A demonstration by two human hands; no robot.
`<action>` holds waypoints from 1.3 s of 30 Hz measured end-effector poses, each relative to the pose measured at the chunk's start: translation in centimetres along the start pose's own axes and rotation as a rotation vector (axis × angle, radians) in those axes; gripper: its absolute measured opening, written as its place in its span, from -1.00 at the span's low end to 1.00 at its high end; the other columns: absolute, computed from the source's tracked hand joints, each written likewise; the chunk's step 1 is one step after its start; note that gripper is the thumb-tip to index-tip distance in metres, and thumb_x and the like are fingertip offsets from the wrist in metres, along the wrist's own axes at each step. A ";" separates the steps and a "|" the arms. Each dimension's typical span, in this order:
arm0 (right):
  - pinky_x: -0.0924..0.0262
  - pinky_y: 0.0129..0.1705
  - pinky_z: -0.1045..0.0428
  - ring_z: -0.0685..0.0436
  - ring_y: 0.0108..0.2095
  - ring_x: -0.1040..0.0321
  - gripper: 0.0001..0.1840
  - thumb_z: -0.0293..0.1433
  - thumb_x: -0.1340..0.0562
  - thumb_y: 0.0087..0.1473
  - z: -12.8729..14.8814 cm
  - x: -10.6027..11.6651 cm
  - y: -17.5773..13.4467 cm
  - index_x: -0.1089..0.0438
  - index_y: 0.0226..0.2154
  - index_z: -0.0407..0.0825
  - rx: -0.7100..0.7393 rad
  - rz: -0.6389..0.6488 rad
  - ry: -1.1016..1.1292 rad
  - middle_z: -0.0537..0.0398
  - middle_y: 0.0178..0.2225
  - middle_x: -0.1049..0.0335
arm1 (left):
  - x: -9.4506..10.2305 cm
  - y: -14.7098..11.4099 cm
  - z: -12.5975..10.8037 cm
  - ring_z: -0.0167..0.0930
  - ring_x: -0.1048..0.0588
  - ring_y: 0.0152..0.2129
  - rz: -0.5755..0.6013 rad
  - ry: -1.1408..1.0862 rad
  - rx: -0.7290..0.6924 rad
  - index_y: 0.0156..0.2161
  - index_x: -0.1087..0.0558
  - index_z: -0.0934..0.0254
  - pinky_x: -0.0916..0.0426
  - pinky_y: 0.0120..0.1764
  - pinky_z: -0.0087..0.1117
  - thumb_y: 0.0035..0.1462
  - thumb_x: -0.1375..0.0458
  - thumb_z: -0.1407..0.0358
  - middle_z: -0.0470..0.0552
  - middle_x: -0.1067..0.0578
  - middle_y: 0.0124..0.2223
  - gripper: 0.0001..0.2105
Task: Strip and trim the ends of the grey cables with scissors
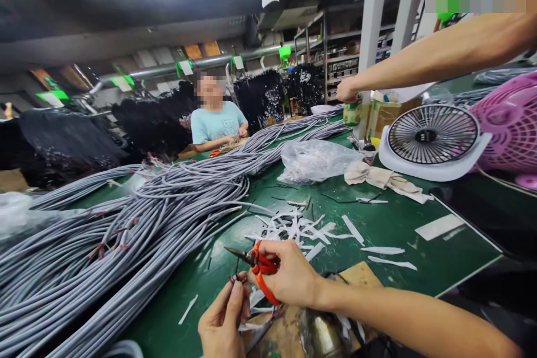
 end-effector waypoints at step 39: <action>-0.18 -0.39 0.10 -0.02 -0.45 -0.26 -0.84 -0.32 -0.24 -0.09 -0.7 1.6 0.2 -0.31 -0.46 -0.08 -0.016 -0.015 -0.057 0.09 -0.45 -0.37 | -3.6 -5.1 -3.8 -0.39 -0.47 -0.34 0.284 0.812 -0.856 -0.23 -0.44 0.25 -0.34 -0.27 -0.43 0.11 0.06 0.55 0.04 -0.49 -0.31 -0.73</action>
Point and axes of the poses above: each hand's wrist, its own y-axis towards the middle knuckle, its own x-axis out of the back of the hand, z = x × y, the point moved 8 cm from there along y, towards the middle knuckle
